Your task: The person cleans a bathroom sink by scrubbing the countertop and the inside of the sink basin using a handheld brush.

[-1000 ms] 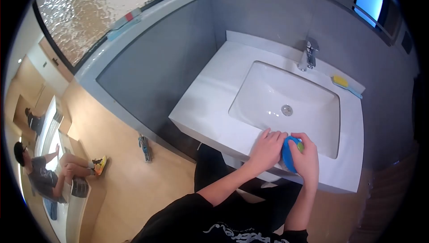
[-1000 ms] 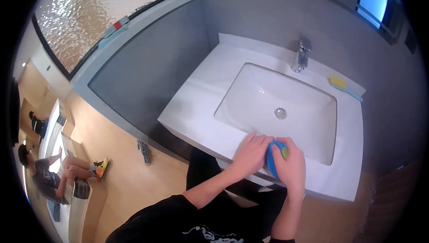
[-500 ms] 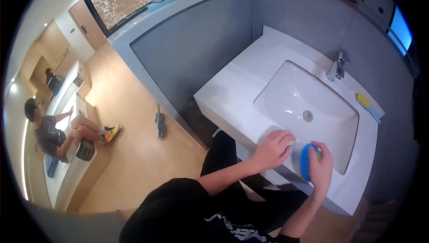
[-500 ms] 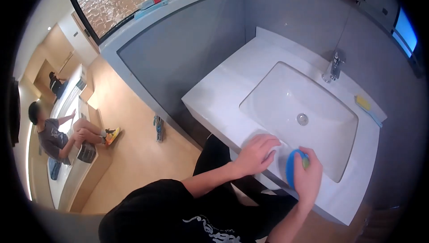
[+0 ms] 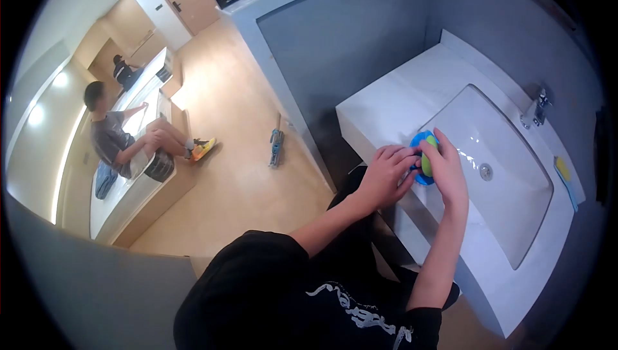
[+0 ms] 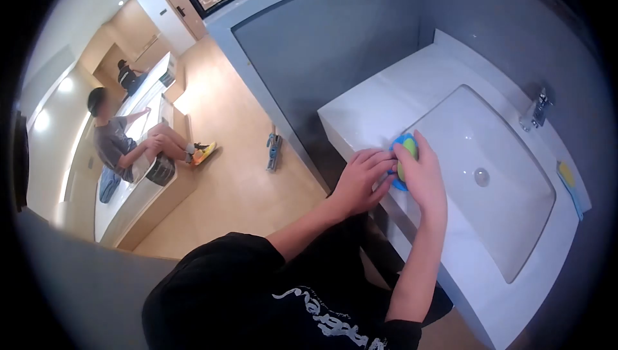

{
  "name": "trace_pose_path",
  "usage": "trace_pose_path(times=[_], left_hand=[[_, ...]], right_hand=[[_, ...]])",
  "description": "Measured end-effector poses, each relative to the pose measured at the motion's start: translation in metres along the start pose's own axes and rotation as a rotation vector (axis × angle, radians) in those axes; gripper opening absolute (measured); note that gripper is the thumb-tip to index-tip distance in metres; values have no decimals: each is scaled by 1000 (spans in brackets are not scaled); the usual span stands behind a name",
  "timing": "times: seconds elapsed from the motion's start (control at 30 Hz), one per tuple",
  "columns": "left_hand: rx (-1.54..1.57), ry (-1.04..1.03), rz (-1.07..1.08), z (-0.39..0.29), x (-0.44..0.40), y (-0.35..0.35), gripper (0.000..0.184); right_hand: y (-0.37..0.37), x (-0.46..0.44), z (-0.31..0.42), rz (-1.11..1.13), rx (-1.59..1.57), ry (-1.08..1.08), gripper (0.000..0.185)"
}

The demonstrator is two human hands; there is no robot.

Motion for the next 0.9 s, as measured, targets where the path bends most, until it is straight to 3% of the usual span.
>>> trace_pose_path(times=[0.1, 0.23, 0.33, 0.43, 0.47, 0.57, 0.7, 0.8, 0.9], left_hand=[[91, -47, 27, 17, -9, 10, 36], [148, 255, -137, 4, -28, 21, 32], [49, 126, -176, -21, -55, 22, 38], [-54, 34, -90, -23, -65, 4, 45], [-50, 69, -66, -24, -67, -2, 41], [-69, 129, -8, -28, -77, -2, 36], [-128, 250, 83, -14, -80, 15, 27], [-142, 163, -29, 0, -77, 23, 26], [-277, 130, 4, 13, -74, 19, 28]], right_hand=[[6, 19, -11, -81, 208, 153, 58], [31, 52, -14, -314, 214, 121, 52], [53, 56, -45, -581, 402, 55, 51], [43, 50, -61, -494, 420, 115, 53], [38, 49, -54, -466, 611, 174, 55], [31, 43, -54, -351, 601, 253, 55], [18, 46, -57, -421, 889, 212, 41], [20, 48, -60, -448, 881, 259, 35], [17, 49, -60, -502, 882, 311, 30]])
Point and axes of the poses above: each hand's wrist, its own x-axis away from the middle knuckle, its own y-axis out of the back of the hand, z = x × y, the point moved 1 cm from there along -x, towards the middle knuckle, and after that the axes turned 8 degrees about x, right-handed, at the moved point
